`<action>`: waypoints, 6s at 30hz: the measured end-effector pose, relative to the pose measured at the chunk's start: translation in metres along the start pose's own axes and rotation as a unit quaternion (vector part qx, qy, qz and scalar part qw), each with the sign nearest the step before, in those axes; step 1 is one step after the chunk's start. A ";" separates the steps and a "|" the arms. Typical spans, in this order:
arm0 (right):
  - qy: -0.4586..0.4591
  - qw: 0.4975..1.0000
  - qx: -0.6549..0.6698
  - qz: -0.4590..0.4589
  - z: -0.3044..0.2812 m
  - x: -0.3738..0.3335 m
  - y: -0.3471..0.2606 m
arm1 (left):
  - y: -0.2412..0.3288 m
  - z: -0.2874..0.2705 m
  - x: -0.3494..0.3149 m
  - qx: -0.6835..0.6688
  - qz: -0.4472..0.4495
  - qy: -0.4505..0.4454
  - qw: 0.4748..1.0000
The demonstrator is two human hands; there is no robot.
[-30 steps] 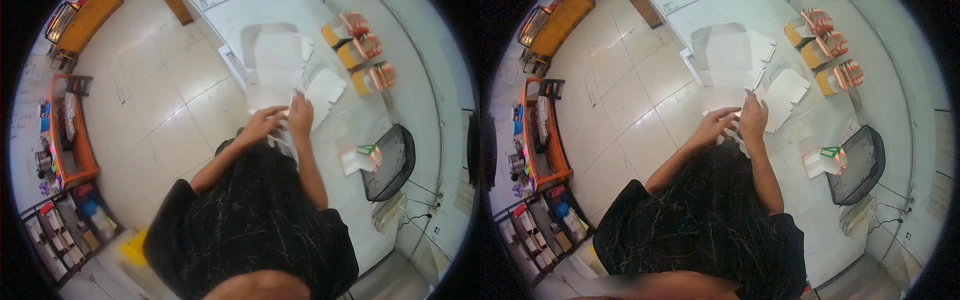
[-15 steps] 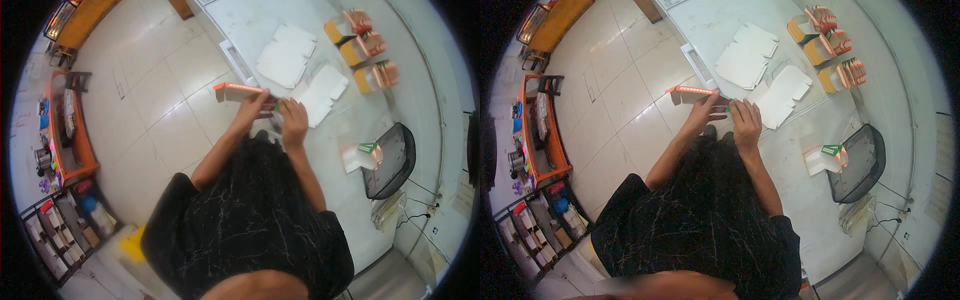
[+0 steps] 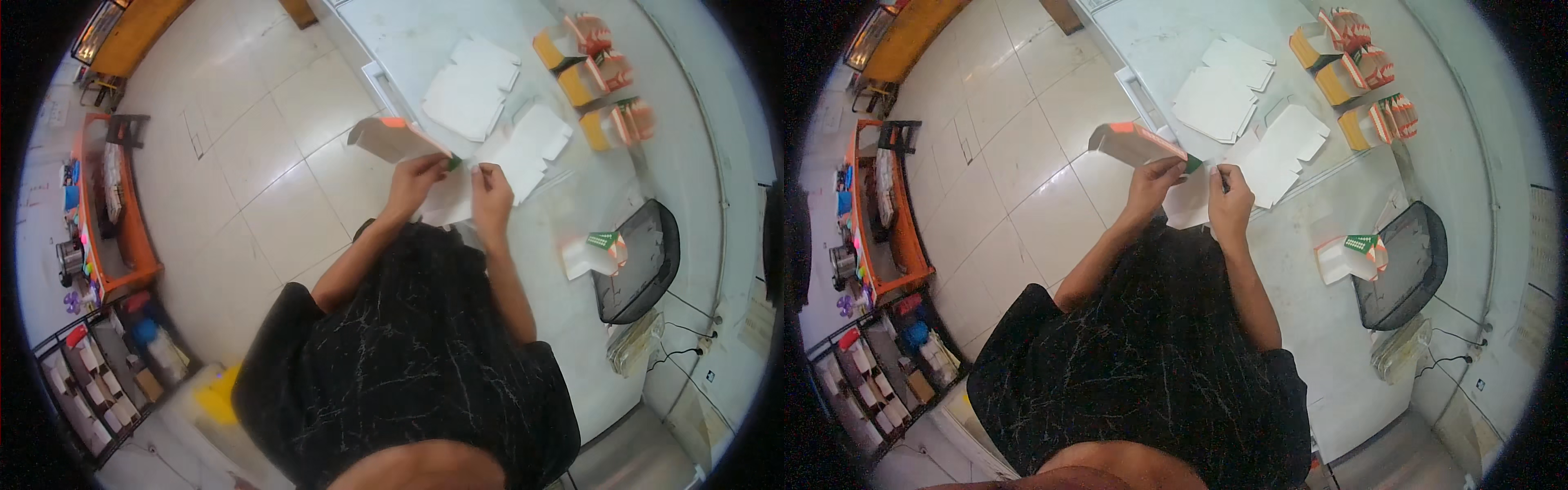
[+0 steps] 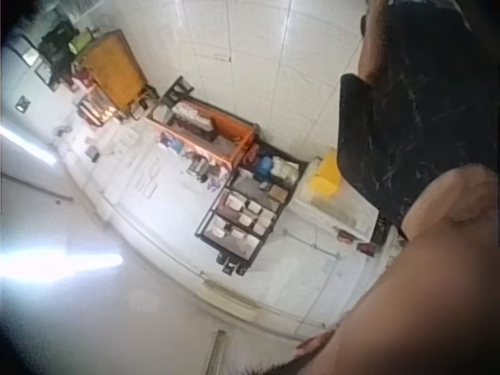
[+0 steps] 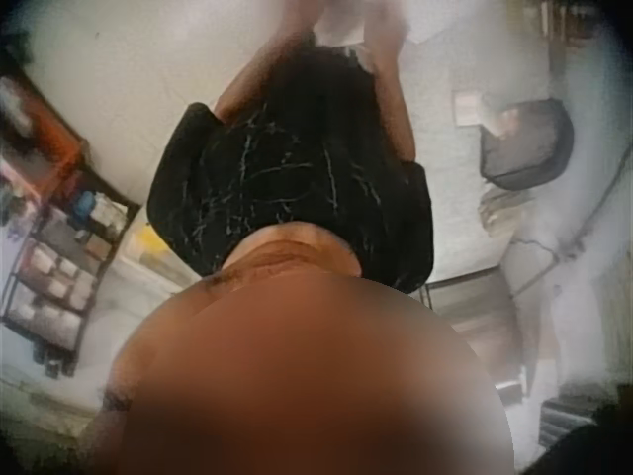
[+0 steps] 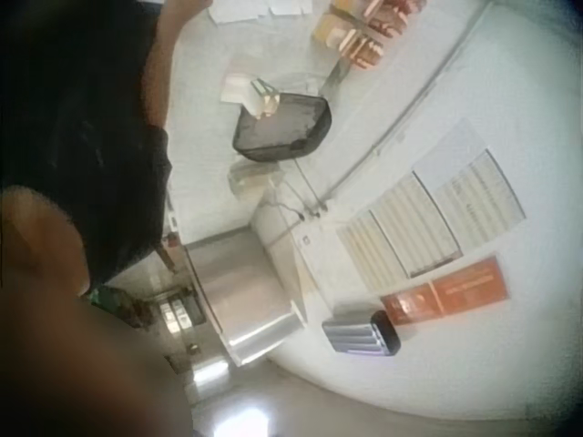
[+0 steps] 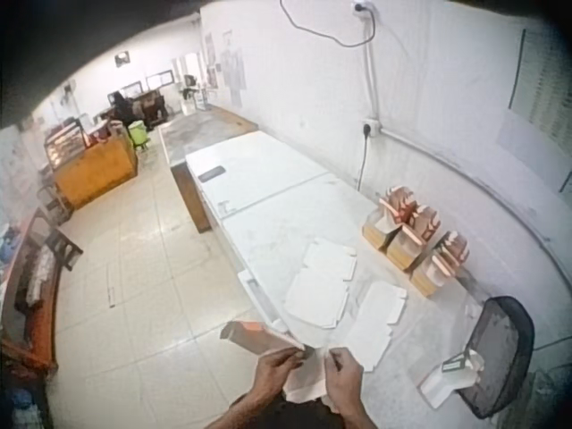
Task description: The person assembles small rectangular boxes from flat white cardboard pieces. They fold the cardboard along pre-scored lines and secure the edges with green and orange adhesive tape. The person handles the boxes one at a time, placing the finished units into a black mesh basket on the counter.
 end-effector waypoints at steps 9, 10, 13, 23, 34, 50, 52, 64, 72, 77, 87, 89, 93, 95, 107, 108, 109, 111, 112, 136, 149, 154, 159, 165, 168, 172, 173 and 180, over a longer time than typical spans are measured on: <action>-0.007 0.989 0.149 0.010 0.015 -0.004 -0.016 | -0.002 0.010 -0.011 -0.082 -0.051 -0.029 0.995; -0.009 0.988 0.154 0.005 0.015 -0.004 -0.016 | 0.001 0.012 -0.011 -0.084 -0.051 -0.037 0.994; -0.008 0.989 0.145 -0.004 0.015 -0.004 -0.020 | 0.008 0.011 -0.007 -0.034 -0.017 -0.067 0.997; -0.002 0.982 -0.054 -0.183 0.017 -0.020 -0.083 | -0.020 -0.019 -0.012 0.303 0.251 0.027 0.919; -0.116 0.959 -0.068 -0.251 0.058 -0.038 -0.120 | -0.010 -0.050 -0.039 0.313 0.205 0.149 0.915; -0.148 0.967 0.058 -0.201 0.080 -0.024 -0.123 | 0.007 -0.090 -0.063 0.400 0.230 0.181 0.868; -0.148 0.966 0.059 -0.206 0.079 -0.024 -0.126 | 0.009 -0.091 -0.065 0.406 0.230 0.182 0.865; -0.133 0.954 -0.007 -0.270 0.068 -0.027 -0.145 | 0.014 -0.084 -0.067 0.428 0.233 0.161 0.859; -0.144 0.947 -0.008 -0.288 0.071 -0.027 -0.145 | 0.016 -0.081 -0.061 0.439 0.236 0.155 0.853; -0.120 0.953 -0.015 -0.279 0.072 -0.027 -0.142 | 0.018 -0.080 -0.058 0.446 0.237 0.155 0.849; -0.018 0.956 0.015 -0.294 0.058 -0.030 -0.136 | 0.038 -0.048 -0.074 0.530 0.379 0.138 0.746; -0.003 0.949 0.003 -0.315 0.060 -0.033 -0.135 | 0.051 -0.047 -0.077 0.474 0.394 0.140 0.775; 0.013 0.908 -0.107 -0.404 0.072 -0.046 -0.144 | 0.055 -0.056 -0.049 0.124 0.108 0.102 0.981; -0.022 0.884 -0.144 -0.445 0.081 -0.053 -0.149 | 0.069 -0.059 -0.043 0.055 0.058 0.137 0.987; -0.051 0.901 -0.102 -0.419 0.075 -0.027 -0.182 | 0.065 -0.029 -0.028 0.376 0.194 -0.025 0.906; -0.034 0.899 -0.110 -0.422 0.072 -0.027 -0.183 | 0.068 -0.030 -0.027 0.350 0.158 -0.068 0.921; -0.018 0.897 -0.119 -0.425 0.068 -0.026 -0.184 | 0.066 -0.030 -0.027 0.323 0.121 -0.110 0.932; 0.001 0.890 -0.140 -0.433 0.062 -0.028 -0.186 | 0.071 -0.049 -0.027 0.079 0.116 -0.079 0.987; 0.004 0.886 -0.152 -0.438 0.060 -0.030 -0.187 | 0.073 -0.060 -0.027 -0.046 0.111 -0.061 0.991; -0.186 0.962 0.175 -0.096 0.065 -0.006 -0.135 | 0.109 -0.072 -0.042 0.008 0.223 0.025 0.975; -0.151 0.963 0.105 -0.198 0.059 -0.018 -0.172 | 0.141 -0.068 -0.066 0.097 0.302 0.109 0.942; -0.129 0.960 0.084 -0.232 0.060 -0.026 -0.174 | 0.141 -0.067 -0.068 0.075 0.299 0.112 0.945; -0.129 0.953 0.093 -0.257 0.060 -0.029 -0.181 | 0.128 -0.069 -0.063 0.015 0.280 0.129 0.951; -0.143 0.945 0.231 -0.183 0.065 -0.027 -0.152 | 0.141 -0.059 -0.072 0.070 0.312 0.117 0.940; -0.111 0.947 0.224 -0.203 0.060 -0.033 -0.156 | 0.151 -0.051 -0.079 0.150 0.342 0.115 0.920; -0.066 0.945 0.185 -0.260 0.052 -0.041 -0.161 | 0.165 -0.039 -0.088 0.214 0.373 0.094 0.898; -0.059 0.944 0.176 -0.273 0.050 -0.043 -0.163 | 0.169 -0.034 -0.092 0.240 0.391 0.088 0.884; -0.002 0.893 0.013 -0.450 0.056 -0.076 -0.184 | 0.181 -0.034 -0.095 0.113 0.350 0.092 0.925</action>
Point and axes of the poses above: each hand's wrist, its own x-axis towards the middle knuckle, its own z-axis out of the palm, y = z × x, the point moved 10 cm from there along x, towards the middle knuckle, and after that the axes turned 4 degrees about -x, right-handed, at the moved point
